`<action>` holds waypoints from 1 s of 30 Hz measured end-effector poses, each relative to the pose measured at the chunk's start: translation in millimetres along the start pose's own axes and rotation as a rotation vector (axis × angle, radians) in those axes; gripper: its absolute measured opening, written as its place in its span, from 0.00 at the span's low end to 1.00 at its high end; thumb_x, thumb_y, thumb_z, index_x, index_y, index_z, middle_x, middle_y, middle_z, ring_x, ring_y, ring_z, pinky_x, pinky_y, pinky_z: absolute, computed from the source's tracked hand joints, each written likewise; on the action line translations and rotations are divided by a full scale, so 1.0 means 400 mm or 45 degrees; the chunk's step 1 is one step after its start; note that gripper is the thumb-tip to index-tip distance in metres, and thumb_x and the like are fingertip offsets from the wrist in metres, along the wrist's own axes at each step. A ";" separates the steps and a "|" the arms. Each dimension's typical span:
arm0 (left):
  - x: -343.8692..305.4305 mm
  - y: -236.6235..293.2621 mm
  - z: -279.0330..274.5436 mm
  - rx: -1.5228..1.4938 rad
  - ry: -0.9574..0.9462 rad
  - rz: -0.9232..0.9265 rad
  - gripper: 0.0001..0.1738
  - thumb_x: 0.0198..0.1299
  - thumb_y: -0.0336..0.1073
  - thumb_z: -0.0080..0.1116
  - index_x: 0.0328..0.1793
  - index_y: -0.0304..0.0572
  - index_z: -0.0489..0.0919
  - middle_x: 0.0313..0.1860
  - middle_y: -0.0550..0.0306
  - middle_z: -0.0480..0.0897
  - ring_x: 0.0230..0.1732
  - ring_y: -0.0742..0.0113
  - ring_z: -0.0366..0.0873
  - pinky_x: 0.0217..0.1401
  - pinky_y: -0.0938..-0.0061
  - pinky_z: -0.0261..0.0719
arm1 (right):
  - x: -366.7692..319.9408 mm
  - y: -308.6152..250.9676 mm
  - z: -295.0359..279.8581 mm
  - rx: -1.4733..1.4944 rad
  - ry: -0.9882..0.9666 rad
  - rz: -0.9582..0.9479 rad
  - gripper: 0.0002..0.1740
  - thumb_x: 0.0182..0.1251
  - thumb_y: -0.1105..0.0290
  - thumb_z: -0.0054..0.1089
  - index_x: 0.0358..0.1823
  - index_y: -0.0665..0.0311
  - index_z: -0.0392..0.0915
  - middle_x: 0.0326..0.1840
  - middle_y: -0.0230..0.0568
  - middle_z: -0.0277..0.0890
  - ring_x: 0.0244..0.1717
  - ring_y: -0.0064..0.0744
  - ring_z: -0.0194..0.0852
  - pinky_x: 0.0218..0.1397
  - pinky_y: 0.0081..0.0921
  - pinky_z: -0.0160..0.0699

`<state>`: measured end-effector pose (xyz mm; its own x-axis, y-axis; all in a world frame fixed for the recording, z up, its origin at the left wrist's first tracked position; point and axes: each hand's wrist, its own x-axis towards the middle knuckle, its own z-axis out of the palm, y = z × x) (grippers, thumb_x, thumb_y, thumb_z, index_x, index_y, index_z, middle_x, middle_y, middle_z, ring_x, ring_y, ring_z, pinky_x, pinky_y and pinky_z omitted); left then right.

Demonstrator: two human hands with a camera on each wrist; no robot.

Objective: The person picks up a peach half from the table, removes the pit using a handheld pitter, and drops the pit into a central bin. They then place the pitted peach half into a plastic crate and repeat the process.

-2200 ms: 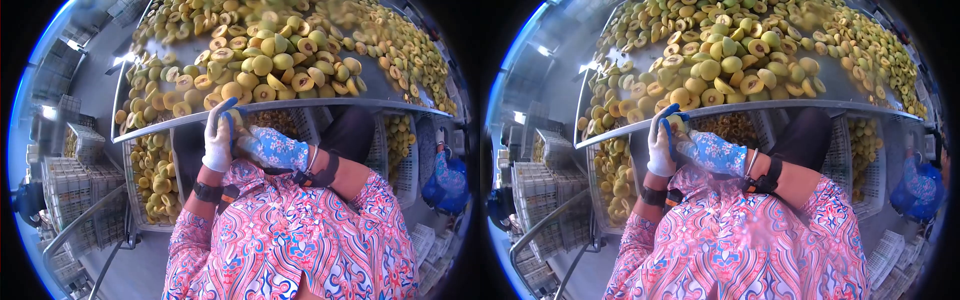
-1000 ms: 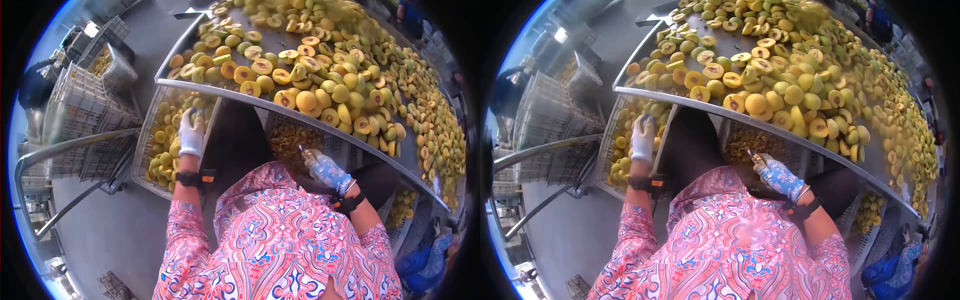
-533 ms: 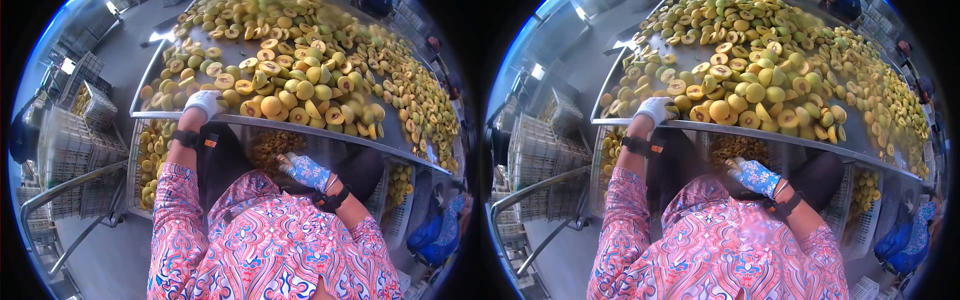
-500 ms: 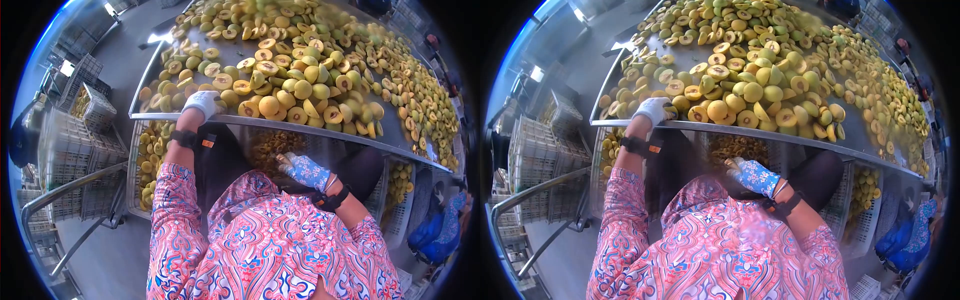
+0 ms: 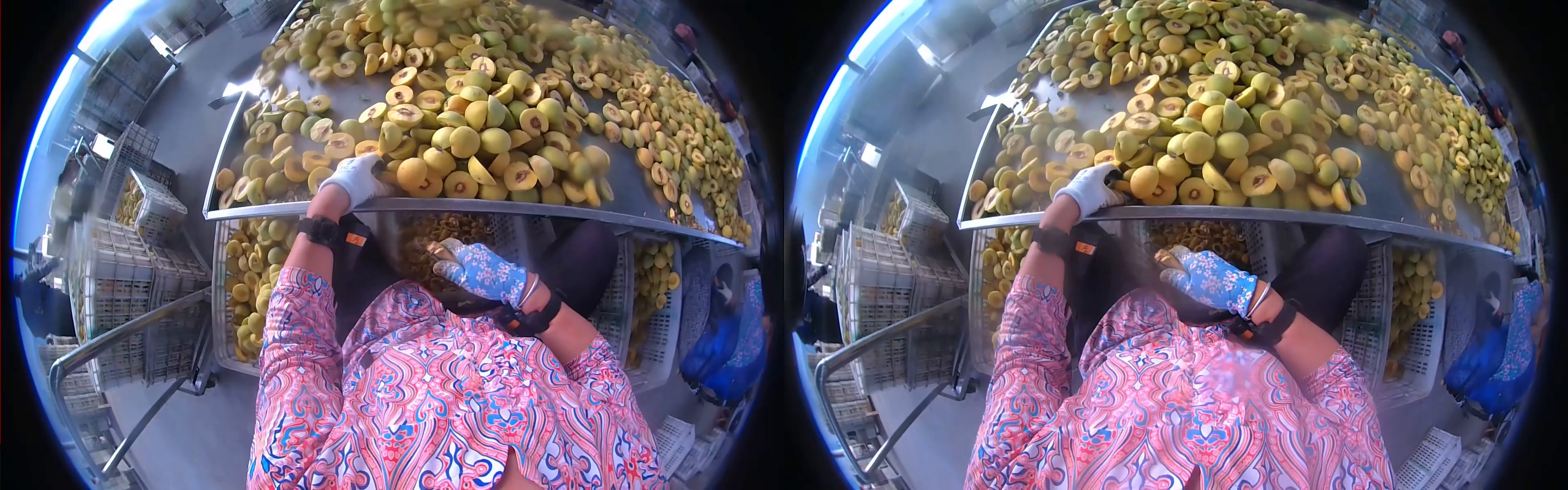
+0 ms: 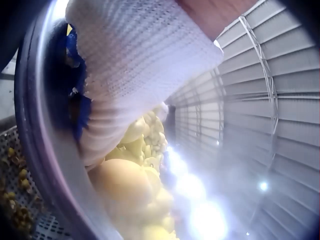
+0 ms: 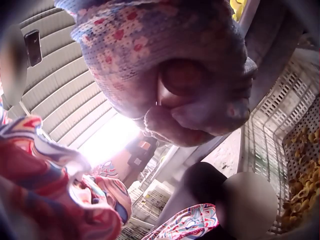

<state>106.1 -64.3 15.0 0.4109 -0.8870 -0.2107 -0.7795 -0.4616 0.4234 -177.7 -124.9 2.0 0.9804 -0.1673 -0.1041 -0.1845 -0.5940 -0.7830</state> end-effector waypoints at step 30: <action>-0.236 0.173 0.091 -2.130 0.296 0.183 0.38 0.72 0.64 0.34 0.62 0.34 0.72 0.47 0.48 0.82 0.47 0.62 0.82 0.49 0.72 0.82 | 0.053 -0.155 -0.020 0.215 0.424 -0.108 0.21 0.71 0.64 0.53 0.61 0.68 0.70 0.46 0.63 0.74 0.45 0.60 0.76 0.43 0.46 0.75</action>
<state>-3.9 -12.9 32.0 0.5607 -0.8274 -0.0308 0.4401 0.2663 0.8576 -146.2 -97.8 53.2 0.9105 -0.3861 0.1482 -0.0628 -0.4833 -0.8732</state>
